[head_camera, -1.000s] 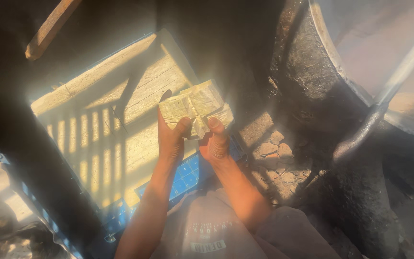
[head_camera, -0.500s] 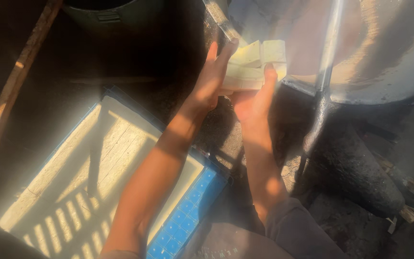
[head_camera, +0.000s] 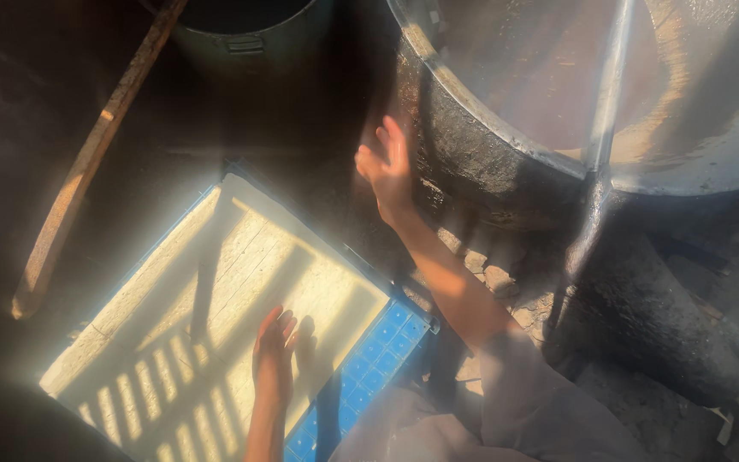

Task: The person scoops a white curd-like substance from a large steaming pot and presses it into rectangular blocks by hand. They repeatedly shape the blocks and place them on a blue plastic tray, occasionally moving the tray to a nearby surface.

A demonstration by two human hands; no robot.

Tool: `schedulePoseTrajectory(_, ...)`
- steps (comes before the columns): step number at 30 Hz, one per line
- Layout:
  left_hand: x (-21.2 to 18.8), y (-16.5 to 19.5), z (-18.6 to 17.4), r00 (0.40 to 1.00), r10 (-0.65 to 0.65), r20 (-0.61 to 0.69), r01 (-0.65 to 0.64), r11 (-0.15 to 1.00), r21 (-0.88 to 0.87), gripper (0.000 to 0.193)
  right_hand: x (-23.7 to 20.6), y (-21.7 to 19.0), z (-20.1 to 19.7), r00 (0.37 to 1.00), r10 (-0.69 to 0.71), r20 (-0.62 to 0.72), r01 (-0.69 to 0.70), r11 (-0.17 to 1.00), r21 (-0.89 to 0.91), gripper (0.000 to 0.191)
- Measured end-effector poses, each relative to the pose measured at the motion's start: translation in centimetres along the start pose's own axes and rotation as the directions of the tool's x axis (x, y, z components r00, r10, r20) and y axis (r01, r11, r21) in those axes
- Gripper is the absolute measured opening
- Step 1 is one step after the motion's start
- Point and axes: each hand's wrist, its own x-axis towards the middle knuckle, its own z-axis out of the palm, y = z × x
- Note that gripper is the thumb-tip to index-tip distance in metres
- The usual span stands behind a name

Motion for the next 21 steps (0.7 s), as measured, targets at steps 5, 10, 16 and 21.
schedulePoseTrajectory(5, -4.9, -5.7, -2.8, 0.996, 0.029, -0.083, -0.035, 0.997, -0.075, 0.059, -15.3, 4.0, -4.7, 0.939, 0.297, 0.173, -0.015, 0.538, -0.843, 0.081)
schedulePoseTrajectory(10, -4.8, -10.0, -0.1, 0.988, 0.083, -0.13, -0.092, 0.994, -0.066, 0.053, -20.9, 9.0, -7.6, 0.869, 0.236, 0.434, 0.352, 0.319, -0.88, 0.073)
schedulePoseTrajectory(16, -4.6, -12.6, 1.8, 0.978, 0.144, -0.153, -0.158, 0.984, -0.083, 0.044, -23.3, 12.3, -7.6, 0.918, 0.133, 0.373, 0.317, 0.319, -0.893, 0.067)
schedulePoseTrajectory(21, -3.9, -13.9, 3.2, 0.979, 0.1, -0.177, -0.127, 0.98, -0.153, 0.043, -24.8, 12.6, -8.4, 0.92, 0.119, 0.375, 0.254, 0.548, -0.797, 0.067)
